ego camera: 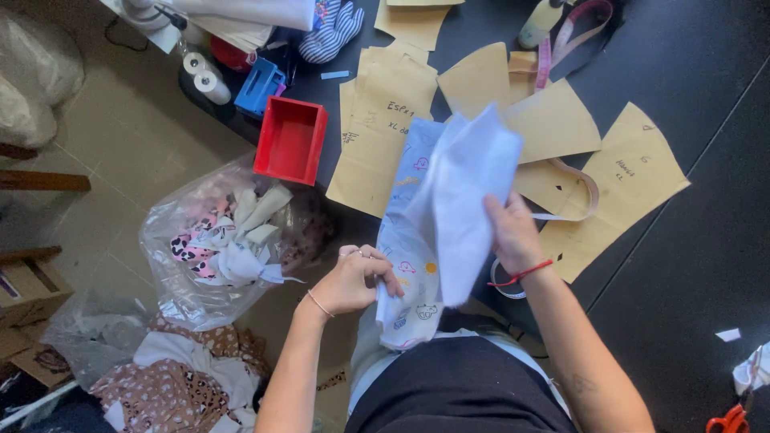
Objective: The person lays out a piece of patterned fabric on a table and places a paper pattern on top. They use a rotary cutter to cut the fabric along the pattern's edge, then switch to scissors to trim the remaining edges. Finally, they fold the cut fabric piece.
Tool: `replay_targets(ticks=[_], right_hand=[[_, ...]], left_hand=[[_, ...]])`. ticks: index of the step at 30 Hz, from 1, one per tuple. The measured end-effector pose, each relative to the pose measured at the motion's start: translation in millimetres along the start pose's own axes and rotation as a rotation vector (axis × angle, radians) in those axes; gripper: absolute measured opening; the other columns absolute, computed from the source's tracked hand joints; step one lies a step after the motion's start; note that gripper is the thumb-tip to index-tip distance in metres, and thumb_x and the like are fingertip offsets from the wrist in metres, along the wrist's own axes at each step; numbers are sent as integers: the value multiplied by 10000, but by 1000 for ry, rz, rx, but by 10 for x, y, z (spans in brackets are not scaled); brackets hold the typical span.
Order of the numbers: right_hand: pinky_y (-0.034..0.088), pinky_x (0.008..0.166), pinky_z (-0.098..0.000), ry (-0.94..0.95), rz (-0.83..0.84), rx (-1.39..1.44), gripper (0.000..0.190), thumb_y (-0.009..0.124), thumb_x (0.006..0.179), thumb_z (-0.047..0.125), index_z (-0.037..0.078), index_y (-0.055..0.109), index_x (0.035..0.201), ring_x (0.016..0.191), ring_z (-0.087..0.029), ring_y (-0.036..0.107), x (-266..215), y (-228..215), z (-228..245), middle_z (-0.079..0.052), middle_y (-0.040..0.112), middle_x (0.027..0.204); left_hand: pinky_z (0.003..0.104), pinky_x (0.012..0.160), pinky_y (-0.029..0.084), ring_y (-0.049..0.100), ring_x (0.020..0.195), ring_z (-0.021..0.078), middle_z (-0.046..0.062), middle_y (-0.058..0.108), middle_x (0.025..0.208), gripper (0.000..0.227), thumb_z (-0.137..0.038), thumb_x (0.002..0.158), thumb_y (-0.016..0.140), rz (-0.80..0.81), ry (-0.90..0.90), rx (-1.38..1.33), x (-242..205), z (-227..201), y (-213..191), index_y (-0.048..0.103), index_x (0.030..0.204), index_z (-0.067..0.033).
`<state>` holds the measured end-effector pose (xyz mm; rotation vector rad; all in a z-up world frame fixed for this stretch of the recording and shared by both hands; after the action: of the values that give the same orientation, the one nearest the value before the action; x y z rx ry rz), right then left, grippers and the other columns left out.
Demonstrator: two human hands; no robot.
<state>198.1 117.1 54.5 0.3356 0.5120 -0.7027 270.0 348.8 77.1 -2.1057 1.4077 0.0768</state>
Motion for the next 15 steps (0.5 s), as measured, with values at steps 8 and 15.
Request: replay_targets(ticks=[8, 15], right_hand=[[445, 800, -489, -33, -53, -285, 589, 537, 807, 113, 76, 250, 1319, 1082, -362, 451, -311, -202, -169, -253, 389, 1191], [343, 868, -566, 119, -43, -32, 692, 479, 788, 372, 44, 215, 1337, 1143, -364, 336, -295, -87, -231, -267, 264, 1253]], left_hand=[[285, 792, 430, 625, 756, 161, -26, 648, 690, 231, -61, 583, 627, -177, 239, -291, 914, -44, -59, 660, 738, -229], [518, 937, 344, 407, 1126, 377, 107, 365, 1211, 784, -399, 571, 774, -522, -408, -51, 1518, 248, -49, 346, 1212, -250]])
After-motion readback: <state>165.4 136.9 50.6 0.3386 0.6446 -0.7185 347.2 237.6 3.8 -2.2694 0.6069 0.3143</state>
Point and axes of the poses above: each hand's wrist, its own x-axis towards the middle knuckle, its own y-axis out of the palm, z = x × y, the point moved 2 cm from there along x, towards the middle knuckle
